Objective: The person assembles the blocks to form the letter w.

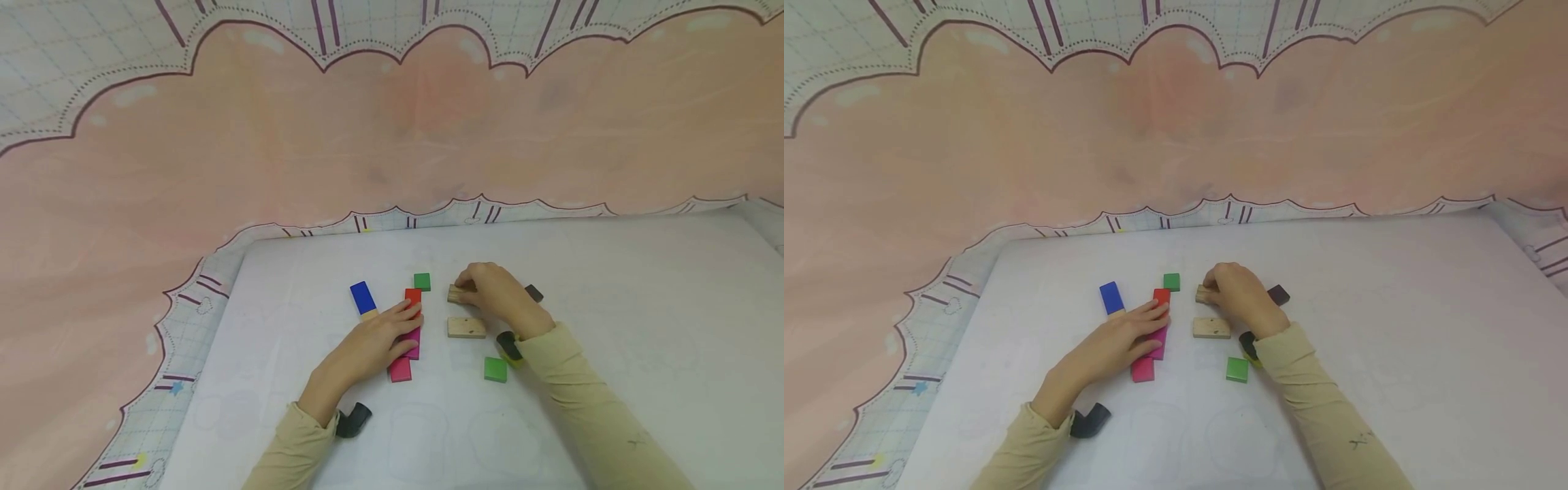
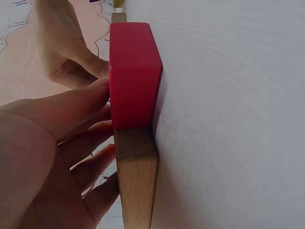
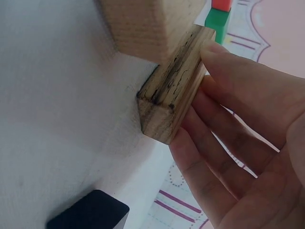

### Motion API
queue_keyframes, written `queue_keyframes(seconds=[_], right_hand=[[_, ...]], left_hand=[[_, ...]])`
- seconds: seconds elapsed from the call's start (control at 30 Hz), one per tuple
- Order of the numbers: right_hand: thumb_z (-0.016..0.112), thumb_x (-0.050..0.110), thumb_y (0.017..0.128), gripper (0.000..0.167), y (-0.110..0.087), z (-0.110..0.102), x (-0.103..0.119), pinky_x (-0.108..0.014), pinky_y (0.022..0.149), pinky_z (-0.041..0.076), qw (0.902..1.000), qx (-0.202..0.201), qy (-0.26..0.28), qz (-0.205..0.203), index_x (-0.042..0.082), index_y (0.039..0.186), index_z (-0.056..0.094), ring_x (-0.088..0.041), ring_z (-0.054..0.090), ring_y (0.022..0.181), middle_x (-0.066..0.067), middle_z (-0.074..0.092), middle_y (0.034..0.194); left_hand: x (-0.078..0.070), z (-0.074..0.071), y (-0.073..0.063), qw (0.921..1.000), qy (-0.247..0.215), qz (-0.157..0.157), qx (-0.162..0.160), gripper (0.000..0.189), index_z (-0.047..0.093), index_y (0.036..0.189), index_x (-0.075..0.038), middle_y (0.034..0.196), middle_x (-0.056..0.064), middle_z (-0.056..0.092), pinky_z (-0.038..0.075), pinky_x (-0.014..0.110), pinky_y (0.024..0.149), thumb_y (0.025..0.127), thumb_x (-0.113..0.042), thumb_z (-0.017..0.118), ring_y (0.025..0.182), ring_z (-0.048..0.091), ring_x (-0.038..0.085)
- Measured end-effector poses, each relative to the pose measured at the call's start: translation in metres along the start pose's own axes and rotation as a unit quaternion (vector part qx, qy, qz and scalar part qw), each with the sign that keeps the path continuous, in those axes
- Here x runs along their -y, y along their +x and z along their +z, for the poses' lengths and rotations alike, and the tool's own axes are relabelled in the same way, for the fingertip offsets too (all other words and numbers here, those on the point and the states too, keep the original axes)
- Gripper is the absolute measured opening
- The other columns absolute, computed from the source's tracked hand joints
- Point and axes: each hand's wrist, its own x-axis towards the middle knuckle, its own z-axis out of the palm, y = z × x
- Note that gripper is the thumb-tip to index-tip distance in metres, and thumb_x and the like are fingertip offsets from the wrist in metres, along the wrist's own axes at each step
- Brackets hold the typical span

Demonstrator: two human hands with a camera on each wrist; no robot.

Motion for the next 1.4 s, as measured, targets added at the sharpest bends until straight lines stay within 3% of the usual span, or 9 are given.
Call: queue_keyframes(seconds=[0.37, 0.8, 1.4], right_hand=[[0.075, 0.018, 0.089, 0.028, 0.003, 0.003, 0.005, -0.042, 0.091, 0.055, 0.9989, 0.001, 0.030, 0.035, 0.000, 0.110, 0.073, -0.024, 0.063, 0.093, -0.012, 0.072, 0.105], [0.075, 0.019, 0.090, 0.029, 0.003, 0.008, 0.011, -0.042, 0.090, 0.054, 0.9982, -0.005, 0.024, 0.055, 0.000, 0.111, 0.072, -0.023, 0.059, 0.087, -0.010, 0.071, 0.102], [0.072, 0.023, 0.092, 0.024, 0.000, 0.005, 0.005, -0.042, 0.087, 0.055, 0.9981, 0.010, 0.038, 0.048, 0.004, 0.108, 0.073, -0.021, 0.062, 0.086, -0.007, 0.071, 0.097]], left_hand=[[0.002, -0.001, 0.000, 1.0000, 0.003, 0.000, -0.003, 0.050, 0.054, 0.143, -0.012, 0.155, 0.002, 0.042, 0.036, 0.042, 0.116, 0.097, -0.027, 0.065, 0.149, 0.029, 0.019], [0.002, -0.002, 0.000, 1.0000, 0.003, -0.001, 0.002, 0.049, 0.055, 0.143, -0.012, 0.156, 0.002, 0.042, 0.034, 0.043, 0.117, 0.097, -0.026, 0.065, 0.149, 0.029, 0.019], [0.002, -0.002, -0.002, 0.9999, 0.009, 0.007, -0.004, 0.048, 0.056, 0.142, -0.013, 0.155, 0.002, 0.042, 0.038, 0.041, 0.115, 0.097, -0.027, 0.065, 0.149, 0.030, 0.018]])
